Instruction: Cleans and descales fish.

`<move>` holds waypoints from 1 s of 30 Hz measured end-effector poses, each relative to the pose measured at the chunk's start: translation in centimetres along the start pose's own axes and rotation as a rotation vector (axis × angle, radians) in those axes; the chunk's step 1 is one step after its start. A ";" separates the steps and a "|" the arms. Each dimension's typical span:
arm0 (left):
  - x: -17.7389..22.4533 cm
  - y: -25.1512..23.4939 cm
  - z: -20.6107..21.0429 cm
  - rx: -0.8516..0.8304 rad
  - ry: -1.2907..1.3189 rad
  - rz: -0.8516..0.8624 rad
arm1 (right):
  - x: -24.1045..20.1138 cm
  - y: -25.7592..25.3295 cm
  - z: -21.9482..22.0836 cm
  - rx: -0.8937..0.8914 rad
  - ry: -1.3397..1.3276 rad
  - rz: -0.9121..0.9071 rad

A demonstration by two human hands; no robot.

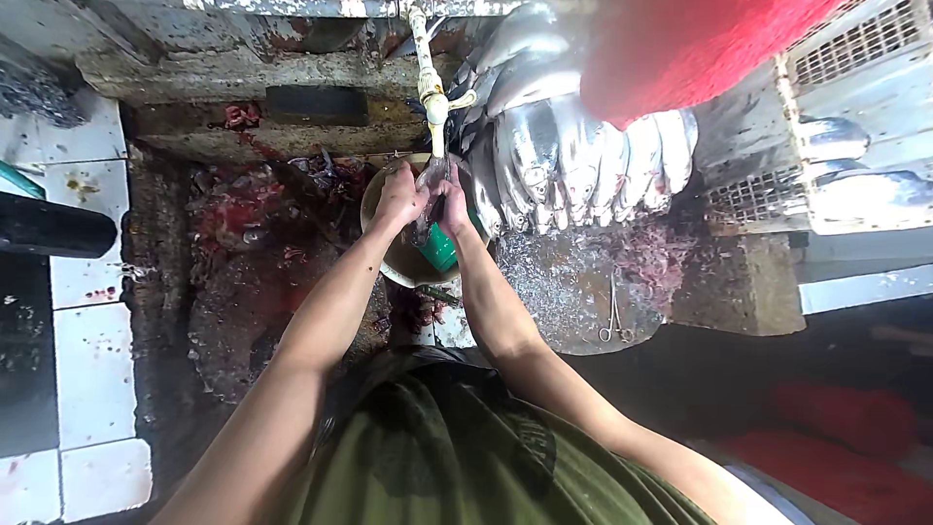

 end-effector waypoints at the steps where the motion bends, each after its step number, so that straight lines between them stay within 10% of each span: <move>1: 0.3 0.0 -0.1 -0.008 -0.018 0.009 | 0.0 0.1 0.0 -0.002 0.003 -0.006; 7: 1.0 0.4 -0.4 -0.010 -0.039 0.060 | 0.7 0.5 0.0 0.048 -0.077 0.044; 11: -4.0 0.3 1.2 0.118 0.644 -0.119 | -0.4 0.6 0.2 0.085 -0.314 0.075; 14: -4.5 2.3 2.8 -0.107 0.951 -0.371 | -1.0 -0.1 1.0 -0.009 -0.424 0.051; 20: -4.7 1.5 5.0 -0.175 1.357 -0.211 | -6.9 -0.2 2.1 0.184 0.421 -0.262; 30: -2.5 0.3 5.8 -0.053 1.574 -0.061 | -15.1 6.3 1.8 0.467 0.929 -0.590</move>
Point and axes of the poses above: each hand's wrist, its own y-axis away from the middle knuckle, its own z-axis out of the palm, x = y × z, the point moved 5 cm from there along -y, towards the middle knuckle, and after that the axes turned 5 degrees about z, right-handed, at the moved point
